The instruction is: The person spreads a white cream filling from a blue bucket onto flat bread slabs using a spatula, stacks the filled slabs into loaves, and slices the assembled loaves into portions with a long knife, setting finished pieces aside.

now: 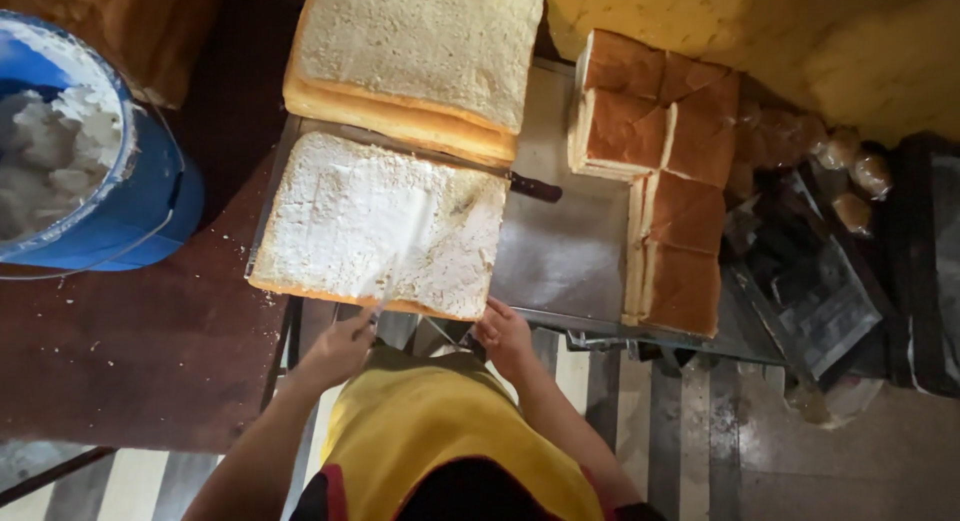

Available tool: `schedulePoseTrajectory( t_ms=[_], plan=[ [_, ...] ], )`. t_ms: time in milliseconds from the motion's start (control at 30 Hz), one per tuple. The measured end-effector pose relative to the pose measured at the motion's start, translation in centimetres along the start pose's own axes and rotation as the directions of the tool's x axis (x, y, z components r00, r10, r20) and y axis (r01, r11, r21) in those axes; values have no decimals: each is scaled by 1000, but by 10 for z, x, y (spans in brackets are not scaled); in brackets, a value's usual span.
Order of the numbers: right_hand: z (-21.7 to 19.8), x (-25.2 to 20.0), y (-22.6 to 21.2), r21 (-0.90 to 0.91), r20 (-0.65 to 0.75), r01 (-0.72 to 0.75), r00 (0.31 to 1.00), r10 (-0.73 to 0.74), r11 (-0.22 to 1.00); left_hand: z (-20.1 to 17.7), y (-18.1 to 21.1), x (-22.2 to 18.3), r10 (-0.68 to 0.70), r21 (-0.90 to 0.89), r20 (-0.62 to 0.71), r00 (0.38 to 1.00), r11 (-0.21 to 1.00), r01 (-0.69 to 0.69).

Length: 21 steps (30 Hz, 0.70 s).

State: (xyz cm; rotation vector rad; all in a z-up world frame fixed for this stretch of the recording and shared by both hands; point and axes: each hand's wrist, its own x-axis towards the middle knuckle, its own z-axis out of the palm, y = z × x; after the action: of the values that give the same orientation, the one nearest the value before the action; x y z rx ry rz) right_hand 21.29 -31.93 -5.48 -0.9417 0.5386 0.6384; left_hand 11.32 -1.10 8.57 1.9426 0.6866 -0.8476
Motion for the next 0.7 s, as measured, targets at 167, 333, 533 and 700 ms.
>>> schedulePoseTrajectory(
  t_ms=[167, 333, 533, 700],
  plan=[
    [-4, 1, 2, 16, 234, 42, 971, -44, 999, 15, -30, 21, 170, 61, 152, 974, 982, -181],
    [7, -6, 0, 14, 191, 52, 980, -54, 999, 7, -23, 7, 144, -132, 227, 963, 984, -116],
    [0, -4, 6, -2, 109, 50, 993, -50, 999, 40, -26, 40, 0, -125, 188, 982, 992, 24],
    [-33, 26, 24, -38, 83, 69, 994, -66, 997, 49, -44, 58, 497, 23, 231, 836, 856, -516]
  ],
)
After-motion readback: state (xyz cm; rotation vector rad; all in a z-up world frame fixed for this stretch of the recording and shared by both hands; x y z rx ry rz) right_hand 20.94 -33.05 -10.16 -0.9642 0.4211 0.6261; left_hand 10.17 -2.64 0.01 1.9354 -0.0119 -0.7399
